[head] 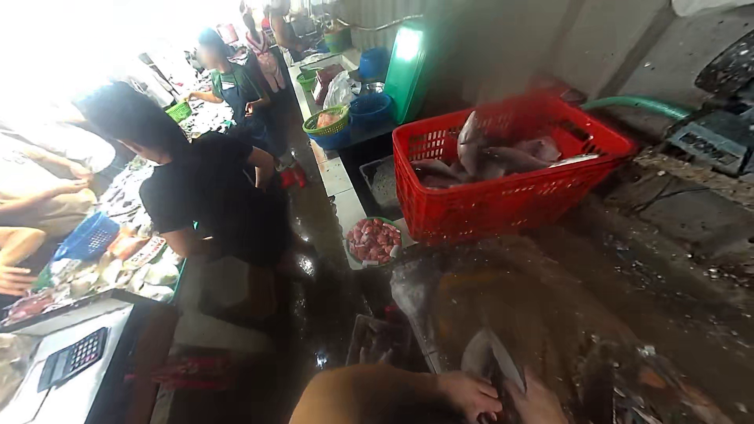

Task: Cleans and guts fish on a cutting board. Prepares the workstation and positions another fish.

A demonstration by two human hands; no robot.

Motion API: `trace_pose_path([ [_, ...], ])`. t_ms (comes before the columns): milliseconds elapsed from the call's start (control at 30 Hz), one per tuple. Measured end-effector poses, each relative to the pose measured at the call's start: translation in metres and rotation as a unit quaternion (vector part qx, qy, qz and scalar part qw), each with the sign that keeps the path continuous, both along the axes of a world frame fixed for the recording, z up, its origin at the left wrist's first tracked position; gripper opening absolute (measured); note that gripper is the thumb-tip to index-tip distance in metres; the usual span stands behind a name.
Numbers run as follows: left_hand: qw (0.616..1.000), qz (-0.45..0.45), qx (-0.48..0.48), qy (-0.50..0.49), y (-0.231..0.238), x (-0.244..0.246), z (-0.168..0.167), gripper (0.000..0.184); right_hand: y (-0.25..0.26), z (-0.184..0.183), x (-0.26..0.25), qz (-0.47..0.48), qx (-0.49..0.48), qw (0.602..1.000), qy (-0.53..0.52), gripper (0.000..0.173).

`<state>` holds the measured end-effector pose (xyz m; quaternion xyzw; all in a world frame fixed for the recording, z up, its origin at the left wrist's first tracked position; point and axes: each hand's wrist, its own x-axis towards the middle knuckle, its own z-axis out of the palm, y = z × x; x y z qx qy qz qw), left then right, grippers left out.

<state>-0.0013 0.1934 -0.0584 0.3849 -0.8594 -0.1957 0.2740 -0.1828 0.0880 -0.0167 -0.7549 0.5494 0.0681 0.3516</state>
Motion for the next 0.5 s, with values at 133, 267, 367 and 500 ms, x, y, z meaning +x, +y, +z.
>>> trace_pose_path([
  [133,0.938,0.237,0.162,0.196,0.012,0.02,0.036,0.014,-0.007,0.022,0.009,-0.035,-0.168,0.981,0.093,0.059],
  [267,0.676,0.275,0.388,0.563,-0.018,0.042,0.093,0.024,0.001,0.069,0.02,0.009,-0.084,0.995,0.044,0.063],
  [367,0.7,0.217,0.398,0.553,-0.036,0.046,0.093,0.048,0.002,0.076,0.025,-0.058,-0.041,0.987,-0.144,0.041],
  [500,0.799,0.2,0.365,0.433,-0.033,0.033,0.111,0.066,0.005,0.088,0.028,-0.121,0.128,0.937,-0.303,0.029],
])
